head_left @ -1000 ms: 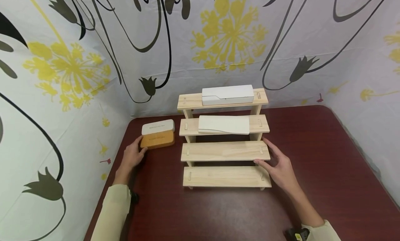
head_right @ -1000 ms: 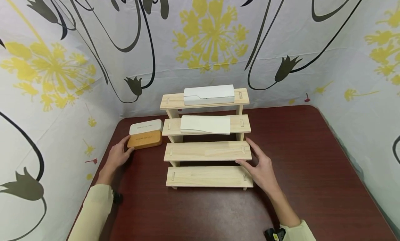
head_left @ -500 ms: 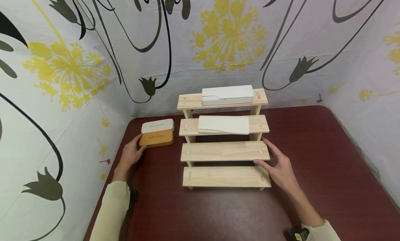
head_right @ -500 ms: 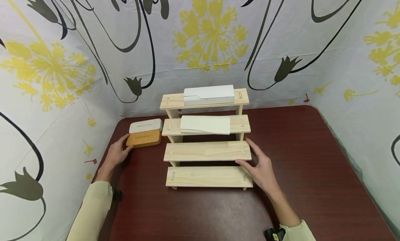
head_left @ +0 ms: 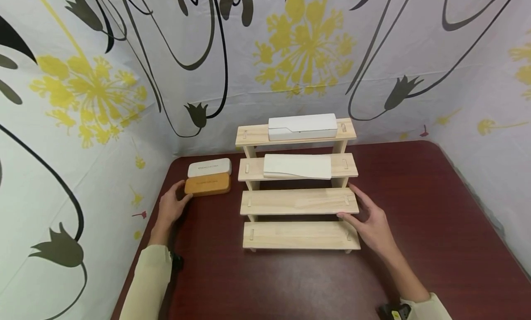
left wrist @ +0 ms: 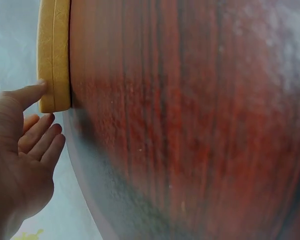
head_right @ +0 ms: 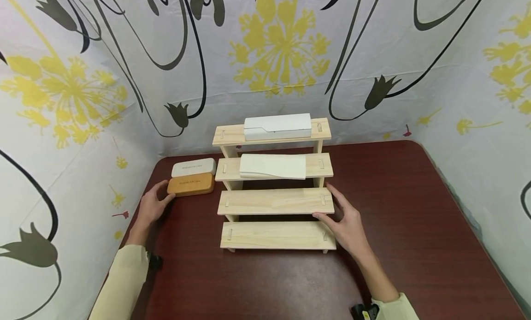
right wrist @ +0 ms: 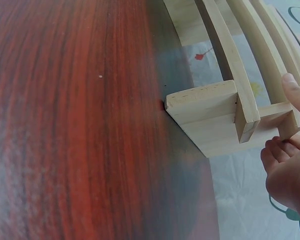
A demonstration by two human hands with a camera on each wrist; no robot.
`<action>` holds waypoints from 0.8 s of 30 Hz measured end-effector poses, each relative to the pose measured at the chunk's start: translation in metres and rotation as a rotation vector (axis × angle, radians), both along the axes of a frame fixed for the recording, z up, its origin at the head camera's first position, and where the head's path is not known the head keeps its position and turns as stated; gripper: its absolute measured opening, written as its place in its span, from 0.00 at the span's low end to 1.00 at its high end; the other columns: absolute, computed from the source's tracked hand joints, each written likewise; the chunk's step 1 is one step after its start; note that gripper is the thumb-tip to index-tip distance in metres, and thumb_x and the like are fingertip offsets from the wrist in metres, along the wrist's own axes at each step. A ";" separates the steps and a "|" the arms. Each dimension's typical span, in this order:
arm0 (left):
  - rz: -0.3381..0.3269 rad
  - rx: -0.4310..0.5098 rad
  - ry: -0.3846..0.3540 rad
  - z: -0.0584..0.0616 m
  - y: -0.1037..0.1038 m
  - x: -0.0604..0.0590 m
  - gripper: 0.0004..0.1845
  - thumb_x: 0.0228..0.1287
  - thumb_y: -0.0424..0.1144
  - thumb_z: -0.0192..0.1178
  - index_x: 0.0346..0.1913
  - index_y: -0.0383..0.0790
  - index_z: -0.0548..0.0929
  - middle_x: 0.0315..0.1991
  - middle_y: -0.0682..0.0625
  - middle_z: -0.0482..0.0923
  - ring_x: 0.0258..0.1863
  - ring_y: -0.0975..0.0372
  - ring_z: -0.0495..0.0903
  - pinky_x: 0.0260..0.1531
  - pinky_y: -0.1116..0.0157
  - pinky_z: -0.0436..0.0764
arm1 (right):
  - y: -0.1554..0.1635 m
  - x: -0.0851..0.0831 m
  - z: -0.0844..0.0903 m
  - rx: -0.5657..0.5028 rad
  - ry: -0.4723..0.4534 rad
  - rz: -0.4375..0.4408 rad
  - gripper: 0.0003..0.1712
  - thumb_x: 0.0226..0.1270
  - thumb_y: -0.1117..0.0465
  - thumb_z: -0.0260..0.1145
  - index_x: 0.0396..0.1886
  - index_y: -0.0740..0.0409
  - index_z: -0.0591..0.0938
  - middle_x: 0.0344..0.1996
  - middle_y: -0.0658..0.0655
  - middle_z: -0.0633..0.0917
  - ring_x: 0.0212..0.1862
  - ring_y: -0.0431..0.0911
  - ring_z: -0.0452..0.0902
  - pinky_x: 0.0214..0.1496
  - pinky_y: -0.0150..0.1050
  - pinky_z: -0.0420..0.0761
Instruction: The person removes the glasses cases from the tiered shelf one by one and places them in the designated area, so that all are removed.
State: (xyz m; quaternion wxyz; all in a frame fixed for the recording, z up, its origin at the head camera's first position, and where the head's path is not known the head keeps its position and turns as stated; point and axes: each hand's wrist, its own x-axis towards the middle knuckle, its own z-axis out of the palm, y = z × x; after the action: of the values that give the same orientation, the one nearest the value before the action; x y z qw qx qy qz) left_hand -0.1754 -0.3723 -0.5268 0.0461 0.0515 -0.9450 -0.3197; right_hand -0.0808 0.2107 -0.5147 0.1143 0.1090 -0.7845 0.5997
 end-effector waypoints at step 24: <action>0.139 0.325 0.350 0.022 0.036 0.012 0.33 0.74 0.30 0.67 0.78 0.31 0.68 0.72 0.37 0.75 0.73 0.46 0.72 0.74 0.48 0.70 | 0.002 -0.001 0.001 -0.021 -0.038 -0.001 0.49 0.63 0.71 0.79 0.82 0.58 0.68 0.77 0.64 0.71 0.75 0.38 0.68 0.66 0.22 0.73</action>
State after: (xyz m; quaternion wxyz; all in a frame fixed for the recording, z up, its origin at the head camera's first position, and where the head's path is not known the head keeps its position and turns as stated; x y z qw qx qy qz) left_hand -0.1636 -0.3358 -0.5045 0.2221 0.0669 -0.8530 -0.4676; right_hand -0.0815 0.2131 -0.5136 0.1009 0.0962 -0.7802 0.6097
